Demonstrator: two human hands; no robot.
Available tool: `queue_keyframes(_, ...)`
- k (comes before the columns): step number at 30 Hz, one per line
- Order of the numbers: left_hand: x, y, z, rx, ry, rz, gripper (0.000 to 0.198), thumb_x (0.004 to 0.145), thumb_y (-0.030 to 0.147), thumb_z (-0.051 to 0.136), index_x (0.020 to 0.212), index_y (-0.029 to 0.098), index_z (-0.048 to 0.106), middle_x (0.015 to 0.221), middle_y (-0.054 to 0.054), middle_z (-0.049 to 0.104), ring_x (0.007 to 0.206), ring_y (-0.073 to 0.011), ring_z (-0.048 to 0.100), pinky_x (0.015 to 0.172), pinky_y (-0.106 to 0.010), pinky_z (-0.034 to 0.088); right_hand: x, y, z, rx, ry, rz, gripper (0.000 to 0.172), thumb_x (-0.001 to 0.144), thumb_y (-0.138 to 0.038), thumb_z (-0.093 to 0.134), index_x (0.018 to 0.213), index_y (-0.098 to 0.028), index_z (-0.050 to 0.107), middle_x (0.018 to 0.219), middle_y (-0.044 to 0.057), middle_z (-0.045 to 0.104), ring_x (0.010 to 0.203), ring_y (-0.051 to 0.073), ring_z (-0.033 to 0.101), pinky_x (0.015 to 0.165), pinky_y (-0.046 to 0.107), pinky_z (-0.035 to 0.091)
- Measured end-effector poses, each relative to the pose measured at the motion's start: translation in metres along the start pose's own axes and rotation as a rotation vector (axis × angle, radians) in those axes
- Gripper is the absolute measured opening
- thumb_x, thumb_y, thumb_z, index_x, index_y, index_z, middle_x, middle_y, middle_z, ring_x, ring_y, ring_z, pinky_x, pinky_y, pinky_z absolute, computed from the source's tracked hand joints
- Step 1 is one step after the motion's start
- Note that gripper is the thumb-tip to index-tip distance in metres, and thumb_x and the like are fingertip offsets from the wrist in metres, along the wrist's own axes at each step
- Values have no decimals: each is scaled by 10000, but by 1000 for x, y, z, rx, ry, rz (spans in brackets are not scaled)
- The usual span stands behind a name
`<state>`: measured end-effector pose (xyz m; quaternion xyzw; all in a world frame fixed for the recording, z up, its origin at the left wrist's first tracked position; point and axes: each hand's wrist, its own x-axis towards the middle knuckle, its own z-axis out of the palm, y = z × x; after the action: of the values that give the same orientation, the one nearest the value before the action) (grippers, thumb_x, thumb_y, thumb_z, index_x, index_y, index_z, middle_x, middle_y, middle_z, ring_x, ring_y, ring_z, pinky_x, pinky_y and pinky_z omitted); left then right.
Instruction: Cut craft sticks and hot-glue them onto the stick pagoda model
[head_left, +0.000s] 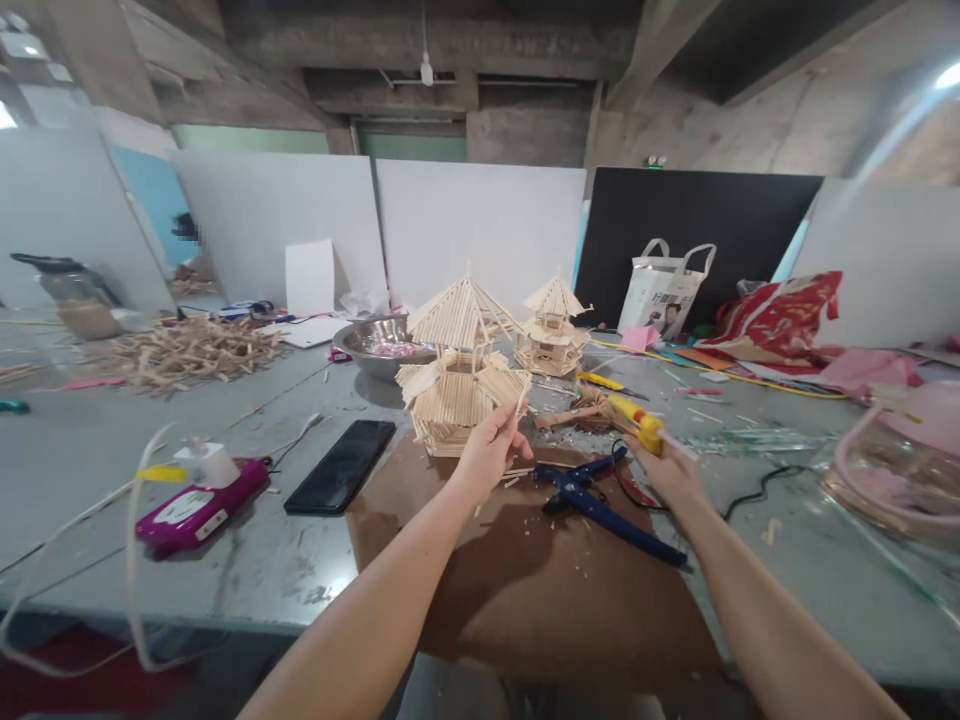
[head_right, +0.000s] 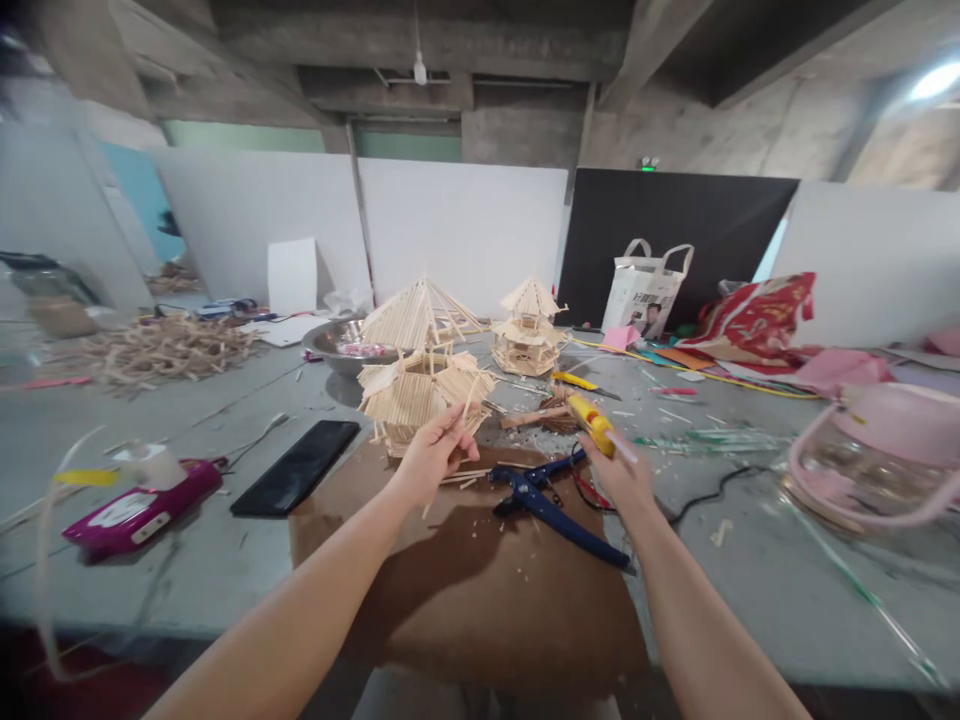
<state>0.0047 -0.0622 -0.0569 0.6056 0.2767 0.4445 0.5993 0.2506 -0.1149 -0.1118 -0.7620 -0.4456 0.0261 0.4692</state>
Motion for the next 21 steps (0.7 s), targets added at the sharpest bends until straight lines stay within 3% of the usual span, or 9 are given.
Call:
queue_keyframes(3,0,-6,-2,120,-22,20,404,731,344,442,1099,179,470,488,31,449,404,-45,381,355,-146,201,7,-2,-3,-92,-39,-12,387,573,-548,507,736,-206,586,625,36,604,624,194,544,516,272,362)
queue_keyframes(7,0,-10,-6,269,-31,63,396,758,343,388,1115,192,466,495,25,479,377,-45,301,383,-164,225,24,-15,-9,-16,-161,103,414,592,-585,467,580,-180,551,354,2,486,373,143,468,395,252,335)
queue_keyframes(9,0,-11,-7,302,-29,86,395,759,340,379,1113,190,470,494,23,482,397,-59,321,406,-171,247,36,-19,-10,43,-238,230,436,586,-601,462,503,-175,505,337,4,467,336,121,440,354,233,319)
queue_keyframes(12,-1,-11,-6,356,-18,140,384,755,332,379,1084,174,500,479,20,478,451,-85,370,455,-181,282,53,-19,-8,42,-259,284,435,635,-586,418,498,-177,469,368,5,474,327,107,429,339,231,324)
queue_keyframes(16,-1,-12,-7,432,-21,191,371,762,298,362,1081,175,506,490,16,487,497,-96,401,502,-184,305,73,-8,-3,-75,-219,270,373,658,-512,448,494,-177,463,405,33,490,414,161,498,403,283,365)
queue_keyframes(21,1,-14,-9,467,-6,197,390,771,301,343,1110,169,482,507,11,501,505,-99,409,520,-191,313,75,-11,-2,-282,-117,123,252,632,-397,529,581,-150,527,618,120,568,754,266,536,601,341,361)
